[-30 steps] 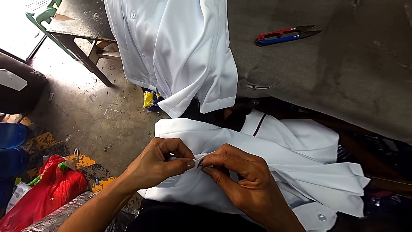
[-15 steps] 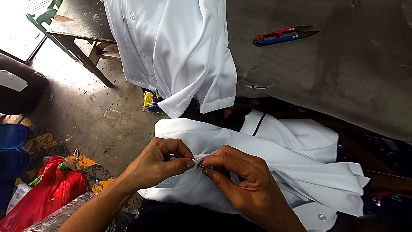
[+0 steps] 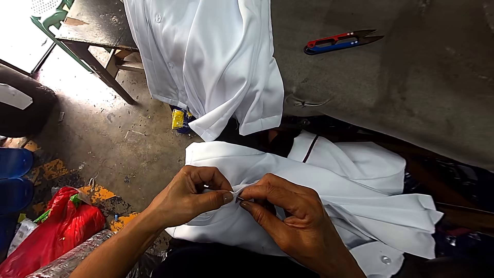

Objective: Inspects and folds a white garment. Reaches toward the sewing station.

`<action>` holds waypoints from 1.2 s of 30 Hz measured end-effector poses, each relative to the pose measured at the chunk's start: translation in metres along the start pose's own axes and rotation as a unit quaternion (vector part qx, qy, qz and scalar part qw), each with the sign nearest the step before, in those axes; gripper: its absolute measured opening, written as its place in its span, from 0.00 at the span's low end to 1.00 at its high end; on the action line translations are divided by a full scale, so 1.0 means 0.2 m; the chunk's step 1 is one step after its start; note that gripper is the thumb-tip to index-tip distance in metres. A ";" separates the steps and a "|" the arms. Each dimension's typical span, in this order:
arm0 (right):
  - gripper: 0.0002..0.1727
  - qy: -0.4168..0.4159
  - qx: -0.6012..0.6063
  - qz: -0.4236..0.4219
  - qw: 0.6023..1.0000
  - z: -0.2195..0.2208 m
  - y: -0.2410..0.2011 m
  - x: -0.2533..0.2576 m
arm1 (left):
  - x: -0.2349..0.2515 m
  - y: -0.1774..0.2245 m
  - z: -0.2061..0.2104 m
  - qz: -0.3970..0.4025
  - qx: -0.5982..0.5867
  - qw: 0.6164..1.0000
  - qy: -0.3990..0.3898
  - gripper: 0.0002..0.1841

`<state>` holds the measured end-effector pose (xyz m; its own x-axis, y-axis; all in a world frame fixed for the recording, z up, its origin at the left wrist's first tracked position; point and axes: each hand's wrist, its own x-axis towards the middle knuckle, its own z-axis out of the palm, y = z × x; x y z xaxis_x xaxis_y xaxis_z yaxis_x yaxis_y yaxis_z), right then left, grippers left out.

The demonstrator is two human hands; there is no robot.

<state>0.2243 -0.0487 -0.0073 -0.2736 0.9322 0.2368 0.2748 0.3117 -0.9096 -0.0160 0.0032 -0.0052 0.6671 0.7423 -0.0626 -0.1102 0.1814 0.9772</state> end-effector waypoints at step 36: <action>0.08 -0.017 0.007 -0.011 1.000 -0.01 -0.03 0.03 | -0.01 0.01 0.00 -0.002 -0.028 0.999 -0.016 0.04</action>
<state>0.2242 -0.0449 -0.0005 -0.3103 0.9187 0.2445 0.2550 0.3282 -0.9095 -0.0167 0.0018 -0.0034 0.6912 0.7203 -0.0587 -0.1485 0.2210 0.9639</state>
